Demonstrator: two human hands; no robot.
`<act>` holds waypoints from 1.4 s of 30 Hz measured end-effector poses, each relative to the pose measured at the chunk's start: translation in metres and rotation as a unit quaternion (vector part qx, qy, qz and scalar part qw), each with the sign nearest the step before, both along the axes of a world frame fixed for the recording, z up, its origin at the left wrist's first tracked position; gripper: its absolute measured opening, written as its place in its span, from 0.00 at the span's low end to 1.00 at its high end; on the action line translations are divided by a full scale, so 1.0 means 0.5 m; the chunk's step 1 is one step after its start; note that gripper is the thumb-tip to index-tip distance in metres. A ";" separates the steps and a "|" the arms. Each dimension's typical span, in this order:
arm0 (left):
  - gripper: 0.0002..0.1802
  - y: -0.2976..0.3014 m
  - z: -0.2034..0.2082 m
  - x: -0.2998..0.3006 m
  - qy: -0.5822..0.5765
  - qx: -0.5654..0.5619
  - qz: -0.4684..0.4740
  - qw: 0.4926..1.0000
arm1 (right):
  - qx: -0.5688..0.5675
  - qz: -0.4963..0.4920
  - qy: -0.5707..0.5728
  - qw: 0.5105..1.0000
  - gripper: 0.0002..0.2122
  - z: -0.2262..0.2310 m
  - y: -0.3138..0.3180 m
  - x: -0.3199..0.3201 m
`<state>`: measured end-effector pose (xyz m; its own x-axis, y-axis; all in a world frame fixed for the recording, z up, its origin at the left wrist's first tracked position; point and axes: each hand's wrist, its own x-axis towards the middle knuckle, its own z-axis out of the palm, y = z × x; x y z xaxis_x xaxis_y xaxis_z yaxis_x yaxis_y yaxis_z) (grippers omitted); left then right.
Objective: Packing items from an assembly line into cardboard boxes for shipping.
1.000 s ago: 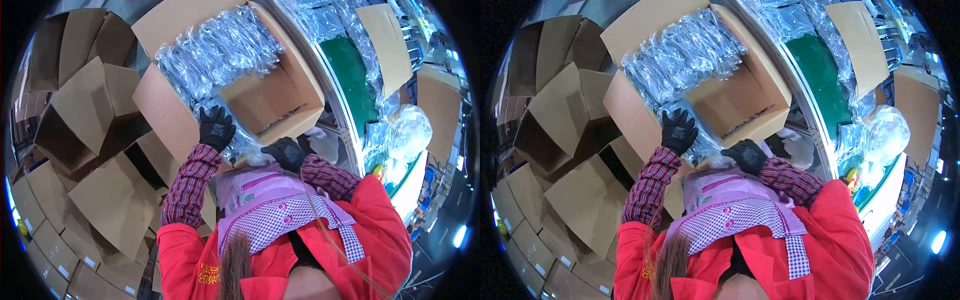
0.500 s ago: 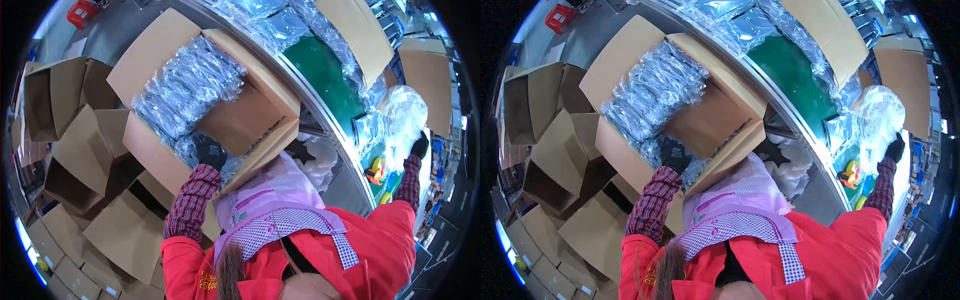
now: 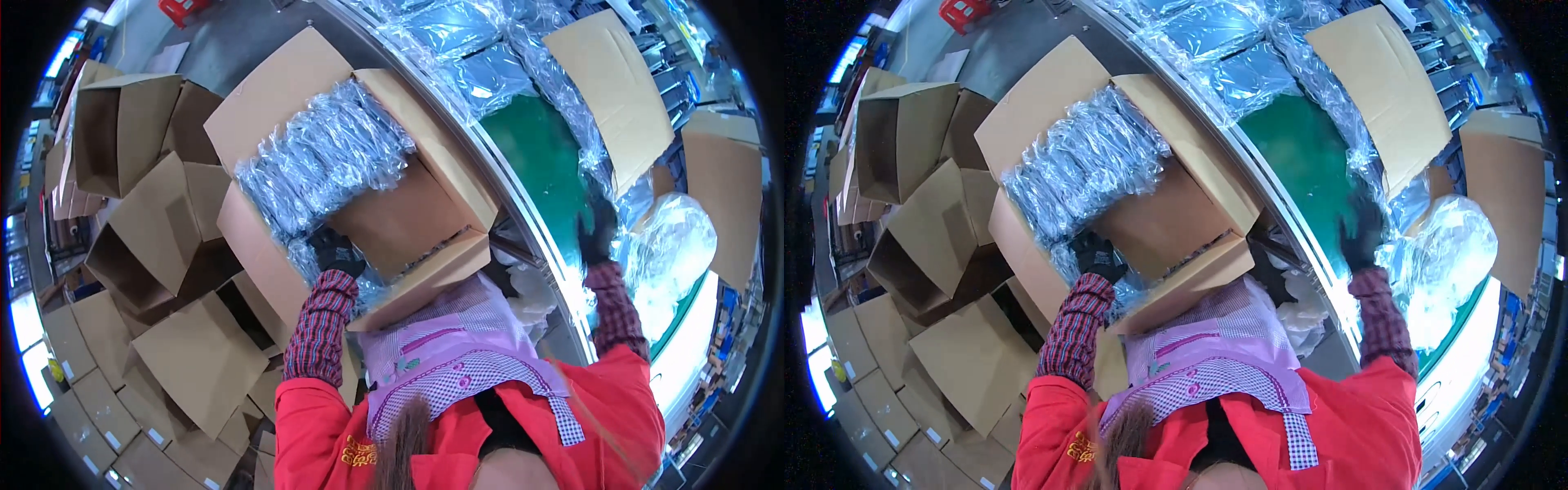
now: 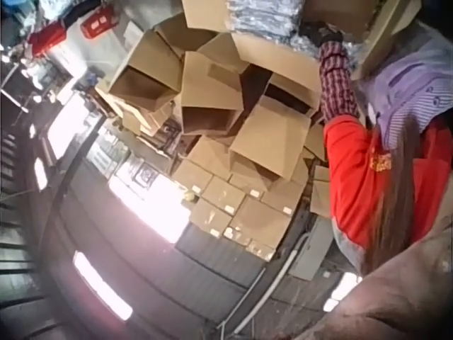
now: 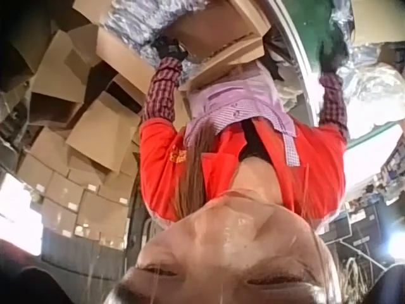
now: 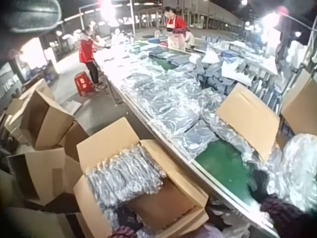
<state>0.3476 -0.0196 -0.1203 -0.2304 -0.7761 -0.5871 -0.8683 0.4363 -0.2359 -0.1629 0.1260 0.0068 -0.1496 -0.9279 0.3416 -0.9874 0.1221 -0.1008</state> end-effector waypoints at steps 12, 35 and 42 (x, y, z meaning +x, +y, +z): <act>0.30 0.075 -0.036 -0.003 0.098 -0.089 -0.069 0.989 | 0.029 0.214 -0.059 0.975 0.12 -0.133 -0.467 0.426; 0.35 -0.019 0.083 -0.272 0.340 -0.212 0.128 0.907 | 0.038 0.349 0.012 0.936 0.14 -0.136 -0.663 0.418; 0.39 -0.105 0.075 -0.302 0.339 -0.216 0.118 0.908 | 0.079 0.341 0.051 0.935 0.14 -0.132 -0.663 0.415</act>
